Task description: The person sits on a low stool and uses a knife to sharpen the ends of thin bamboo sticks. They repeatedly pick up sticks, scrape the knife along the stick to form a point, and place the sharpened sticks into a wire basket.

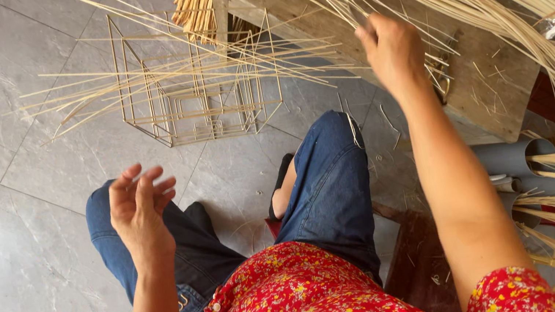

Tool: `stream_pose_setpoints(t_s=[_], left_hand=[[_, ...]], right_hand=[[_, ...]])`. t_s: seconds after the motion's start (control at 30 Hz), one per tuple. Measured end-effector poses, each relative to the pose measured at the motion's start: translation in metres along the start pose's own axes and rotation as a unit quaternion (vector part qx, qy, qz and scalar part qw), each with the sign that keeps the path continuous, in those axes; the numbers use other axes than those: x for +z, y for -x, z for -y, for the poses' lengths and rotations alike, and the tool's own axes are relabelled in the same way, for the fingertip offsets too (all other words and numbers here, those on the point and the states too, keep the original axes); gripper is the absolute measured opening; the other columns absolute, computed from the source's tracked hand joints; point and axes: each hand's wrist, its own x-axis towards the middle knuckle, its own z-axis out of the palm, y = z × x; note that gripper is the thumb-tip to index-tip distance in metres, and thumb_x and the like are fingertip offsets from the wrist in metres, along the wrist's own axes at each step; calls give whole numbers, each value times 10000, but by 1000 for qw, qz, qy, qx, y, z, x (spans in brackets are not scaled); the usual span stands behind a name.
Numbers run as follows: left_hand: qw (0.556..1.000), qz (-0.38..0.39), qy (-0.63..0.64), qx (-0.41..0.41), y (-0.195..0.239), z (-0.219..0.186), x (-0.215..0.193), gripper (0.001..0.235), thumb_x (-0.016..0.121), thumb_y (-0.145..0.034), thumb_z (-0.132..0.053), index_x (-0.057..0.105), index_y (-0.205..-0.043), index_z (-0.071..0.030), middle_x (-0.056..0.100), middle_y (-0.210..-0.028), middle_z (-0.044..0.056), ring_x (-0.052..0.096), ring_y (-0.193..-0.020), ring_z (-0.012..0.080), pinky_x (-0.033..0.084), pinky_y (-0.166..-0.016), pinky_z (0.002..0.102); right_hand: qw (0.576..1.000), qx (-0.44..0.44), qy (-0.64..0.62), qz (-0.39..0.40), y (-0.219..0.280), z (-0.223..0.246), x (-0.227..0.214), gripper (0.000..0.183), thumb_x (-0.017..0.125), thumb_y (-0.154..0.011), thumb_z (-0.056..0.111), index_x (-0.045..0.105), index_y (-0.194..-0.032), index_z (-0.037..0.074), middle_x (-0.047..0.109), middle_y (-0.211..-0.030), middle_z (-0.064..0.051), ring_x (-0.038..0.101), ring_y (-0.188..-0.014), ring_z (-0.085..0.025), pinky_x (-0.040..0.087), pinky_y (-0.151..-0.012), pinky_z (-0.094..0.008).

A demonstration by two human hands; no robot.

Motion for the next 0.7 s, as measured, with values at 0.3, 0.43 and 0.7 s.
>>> stream_pose_setpoints(t_s=[0.3,0.43,0.7], left_hand=[[999,-23,-13,-45,13,29,-49,186,571,-1070,-105,586,-1242,-37,706,-1092,130,730,-899,197,606,-811,320],[997,40,11,-71,10,28,-59,189,559,-1073,-89,580,-1247,-20,692,-1126,143,717,-962,216,596,-865,354],[974,142,141,-108,9,21,-83,249,531,-1090,-82,560,-1332,-28,677,-1237,168,688,-1083,263,548,-977,420]], right_hand=[[998,-1,58,-40,-104,-71,64,229,768,-921,283,719,-994,72,719,-834,-170,682,-777,-396,532,-645,-514],[997,70,1,35,-88,-48,71,314,677,-1070,320,697,-956,28,708,-807,-125,675,-700,-286,520,-643,-456],[973,106,-193,65,95,4,38,314,766,-927,334,691,-1115,93,597,-727,-76,583,-655,-181,470,-599,-338]])
